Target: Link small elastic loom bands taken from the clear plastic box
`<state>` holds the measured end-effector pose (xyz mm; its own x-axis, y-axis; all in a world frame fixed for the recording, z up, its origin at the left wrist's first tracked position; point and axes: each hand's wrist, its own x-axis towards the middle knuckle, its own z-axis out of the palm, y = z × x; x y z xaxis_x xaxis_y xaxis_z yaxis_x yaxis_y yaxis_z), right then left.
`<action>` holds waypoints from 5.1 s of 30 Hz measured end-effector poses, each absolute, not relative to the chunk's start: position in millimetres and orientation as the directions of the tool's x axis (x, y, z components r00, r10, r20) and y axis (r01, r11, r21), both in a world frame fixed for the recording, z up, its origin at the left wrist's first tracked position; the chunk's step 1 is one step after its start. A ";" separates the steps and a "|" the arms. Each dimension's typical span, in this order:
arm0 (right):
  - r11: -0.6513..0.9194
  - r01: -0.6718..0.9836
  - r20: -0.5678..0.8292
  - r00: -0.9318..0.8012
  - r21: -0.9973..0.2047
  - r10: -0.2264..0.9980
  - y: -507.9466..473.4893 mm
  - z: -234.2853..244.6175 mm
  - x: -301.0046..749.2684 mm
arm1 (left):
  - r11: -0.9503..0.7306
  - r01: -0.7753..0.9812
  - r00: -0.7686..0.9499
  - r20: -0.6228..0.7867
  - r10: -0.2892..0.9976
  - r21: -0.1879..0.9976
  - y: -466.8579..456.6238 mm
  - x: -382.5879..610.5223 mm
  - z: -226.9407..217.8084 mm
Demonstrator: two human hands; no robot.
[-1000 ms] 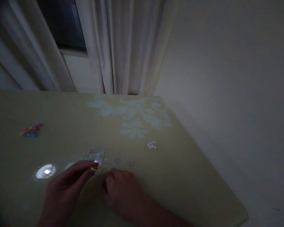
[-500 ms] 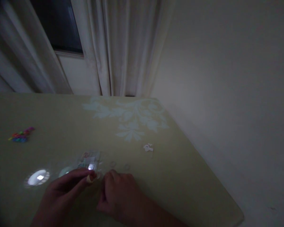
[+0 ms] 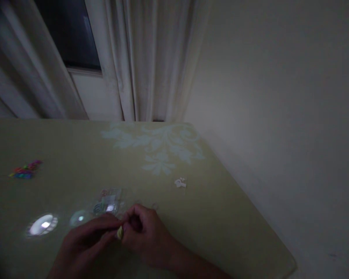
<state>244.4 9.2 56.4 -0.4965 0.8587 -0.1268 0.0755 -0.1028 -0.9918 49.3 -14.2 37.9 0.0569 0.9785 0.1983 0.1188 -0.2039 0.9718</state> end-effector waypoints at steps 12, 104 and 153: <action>-0.025 0.026 -0.033 -0.338 -0.999 0.941 19.4 65.3 246.3 | -0.353 0.204 0.011 0.359 0.933 0.913 -14.1 52.4 57.5; -0.228 0.079 -0.236 -0.512 -0.970 0.826 -1.3 54.1 242.0 | -0.507 0.256 0.230 0.457 0.859 0.823 -29.1 34.7 41.8; -0.104 0.035 -0.109 -0.412 -0.994 0.905 6.6 47.7 230.6 | -0.414 0.295 0.115 0.398 0.910 0.861 -20.1 31.1 38.5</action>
<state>230.6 6.6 47.7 -0.4118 0.9047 -0.1089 0.0346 -0.1039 -0.9940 31.1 -20.1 38.5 0.1145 0.9102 0.3980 0.2951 -0.4137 0.8613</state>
